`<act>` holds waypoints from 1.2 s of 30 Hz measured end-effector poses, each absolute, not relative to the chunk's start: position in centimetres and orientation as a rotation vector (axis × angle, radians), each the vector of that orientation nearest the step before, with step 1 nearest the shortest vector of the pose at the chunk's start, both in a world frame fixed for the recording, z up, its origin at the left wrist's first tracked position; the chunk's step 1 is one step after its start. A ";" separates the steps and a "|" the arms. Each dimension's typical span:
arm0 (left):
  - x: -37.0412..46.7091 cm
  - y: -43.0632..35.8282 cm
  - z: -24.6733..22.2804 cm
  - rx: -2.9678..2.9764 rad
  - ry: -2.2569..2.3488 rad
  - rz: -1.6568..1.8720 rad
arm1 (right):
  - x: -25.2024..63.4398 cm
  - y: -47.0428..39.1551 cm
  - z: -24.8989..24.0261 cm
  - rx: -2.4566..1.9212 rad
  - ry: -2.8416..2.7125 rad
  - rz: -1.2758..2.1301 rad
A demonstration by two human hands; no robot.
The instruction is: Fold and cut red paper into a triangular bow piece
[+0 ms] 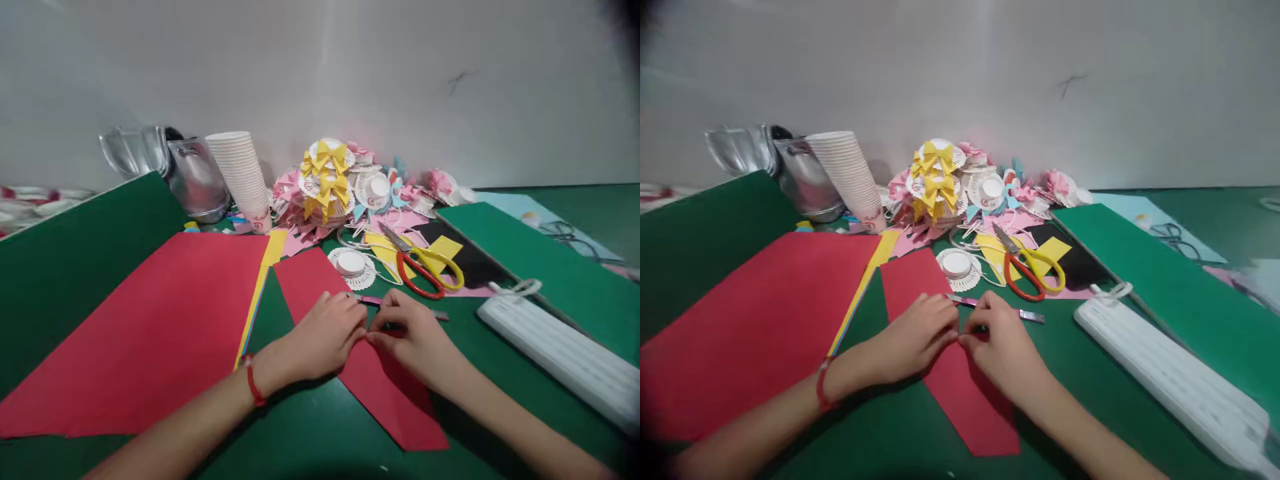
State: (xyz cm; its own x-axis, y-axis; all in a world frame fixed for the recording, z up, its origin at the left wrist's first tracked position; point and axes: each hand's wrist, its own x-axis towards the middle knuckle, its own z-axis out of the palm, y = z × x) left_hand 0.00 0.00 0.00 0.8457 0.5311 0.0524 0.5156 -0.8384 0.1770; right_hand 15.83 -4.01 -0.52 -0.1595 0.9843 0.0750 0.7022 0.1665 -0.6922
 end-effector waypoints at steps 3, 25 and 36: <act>-0.2 -0.5 -0.1 2.996 0.774 0.112 | 15.8 -4.3 -0.6 -1.595 -1.939 0.670; -1.8 -1.9 -0.8 2.941 0.704 0.593 | 15.7 -4.8 -0.8 -1.705 -1.986 0.492; -2.2 -3.2 -0.6 2.941 0.685 0.481 | 15.5 -5.0 -0.6 -1.731 -2.008 0.400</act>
